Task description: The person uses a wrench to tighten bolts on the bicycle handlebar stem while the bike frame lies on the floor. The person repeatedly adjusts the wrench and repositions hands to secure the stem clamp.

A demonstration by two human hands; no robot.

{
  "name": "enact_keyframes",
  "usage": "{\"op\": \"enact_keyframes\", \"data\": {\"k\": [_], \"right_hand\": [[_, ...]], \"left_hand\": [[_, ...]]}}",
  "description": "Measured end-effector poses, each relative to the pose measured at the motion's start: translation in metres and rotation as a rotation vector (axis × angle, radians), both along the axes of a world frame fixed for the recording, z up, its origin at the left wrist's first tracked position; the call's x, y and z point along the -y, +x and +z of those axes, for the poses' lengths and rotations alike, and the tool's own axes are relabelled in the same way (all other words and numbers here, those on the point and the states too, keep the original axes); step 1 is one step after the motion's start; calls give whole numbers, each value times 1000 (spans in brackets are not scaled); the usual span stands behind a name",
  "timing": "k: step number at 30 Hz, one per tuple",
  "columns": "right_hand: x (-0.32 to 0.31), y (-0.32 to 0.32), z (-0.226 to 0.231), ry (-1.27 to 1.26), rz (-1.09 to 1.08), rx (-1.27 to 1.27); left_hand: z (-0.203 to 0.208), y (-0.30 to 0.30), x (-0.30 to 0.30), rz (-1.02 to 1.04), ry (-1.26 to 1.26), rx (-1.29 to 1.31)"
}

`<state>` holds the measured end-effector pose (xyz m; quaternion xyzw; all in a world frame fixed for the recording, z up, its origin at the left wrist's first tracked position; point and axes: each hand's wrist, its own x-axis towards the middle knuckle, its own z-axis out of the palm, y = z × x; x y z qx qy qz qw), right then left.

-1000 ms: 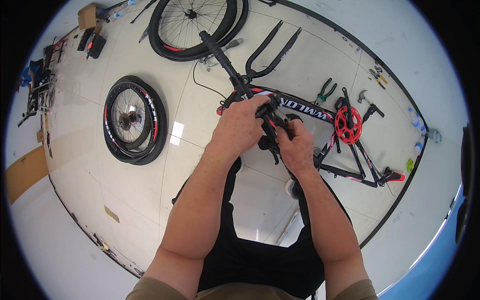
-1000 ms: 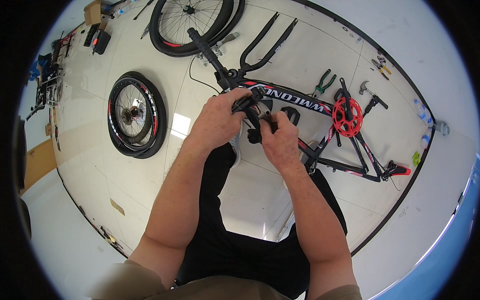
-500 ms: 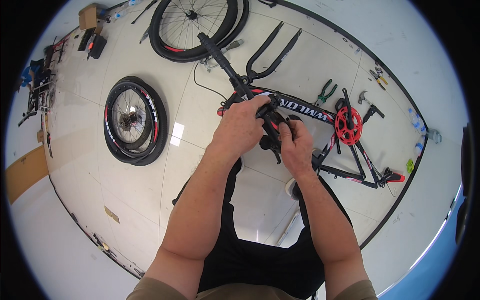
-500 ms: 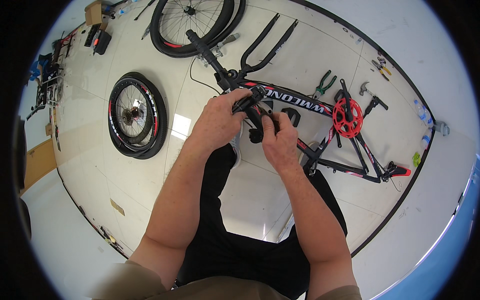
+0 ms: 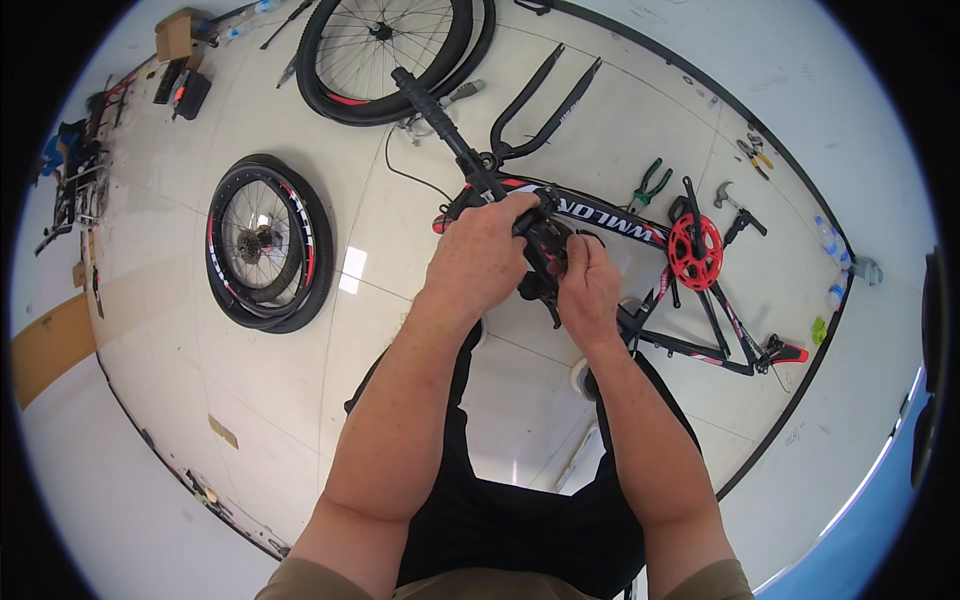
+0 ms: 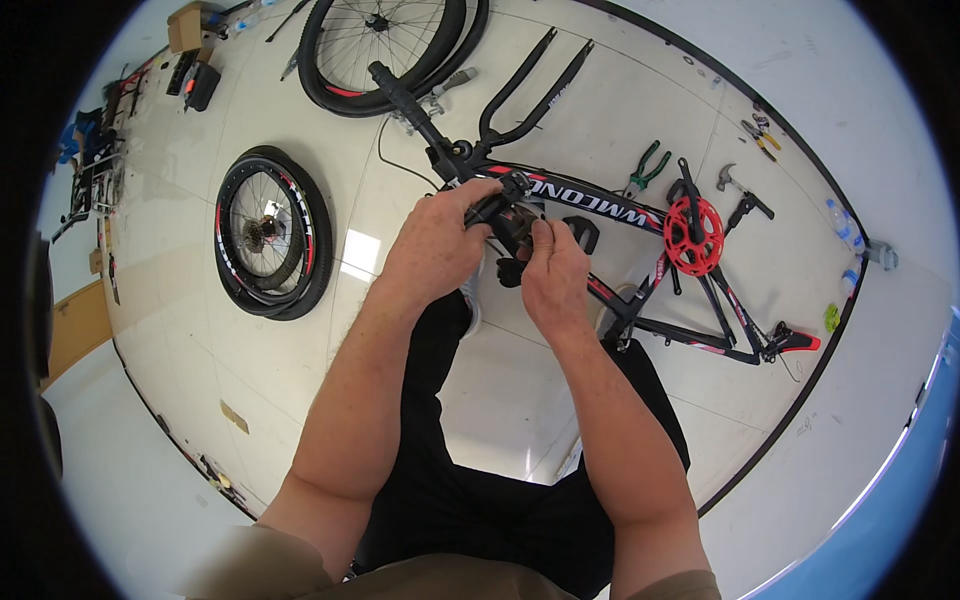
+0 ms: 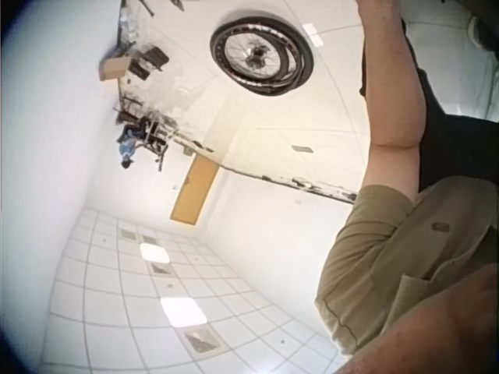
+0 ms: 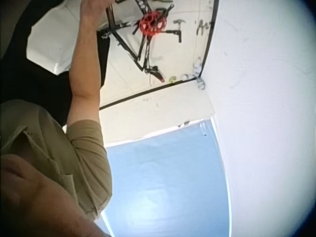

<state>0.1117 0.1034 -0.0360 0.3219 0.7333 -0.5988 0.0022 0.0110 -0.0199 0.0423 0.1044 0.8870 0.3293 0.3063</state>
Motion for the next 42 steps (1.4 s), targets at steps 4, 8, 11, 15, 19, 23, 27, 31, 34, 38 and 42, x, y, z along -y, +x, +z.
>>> {"op": "enact_keyframes", "data": {"k": [4, 8, 11, 15, 19, 23, 27, 31, 34, 38, 42], "right_hand": [[-11, -7, 0, -74, 46, 56], [-21, -14, 16, -275, 89, 204], [-21, -15, 25, -328, 54, 222], [-23, -10, 25, -412, 2, 232], [-18, -8, 25, -339, 26, 192], [-17, -6, 21, -270, 40, 126], [-23, -8, 23, -574, -38, 193], [-13, -6, 21, -160, 44, 97], [-21, -6, 23, -470, -46, 218], [-25, -4, 20, -189, 57, 219], [-24, -3, 19, -146, 99, 113]], "left_hand": [[1, 0, -2, 7, -23, 8], [-1, 0, 1, 6, -5, -7], [-5, 1, 2, 16, 23, -10], [-2, 1, -2, 19, 23, 14], [-1, 2, 0, 47, 22, 30], [-1, 2, -1, 43, 30, 28], [-10, 3, 3, 25, 45, -11], [-6, 3, -3, 53, 36, 21], [-9, 3, 0, 63, 37, -20], [-9, 1, 1, 91, 31, -24], [-6, 0, 1, 71, 14, -9]]}}
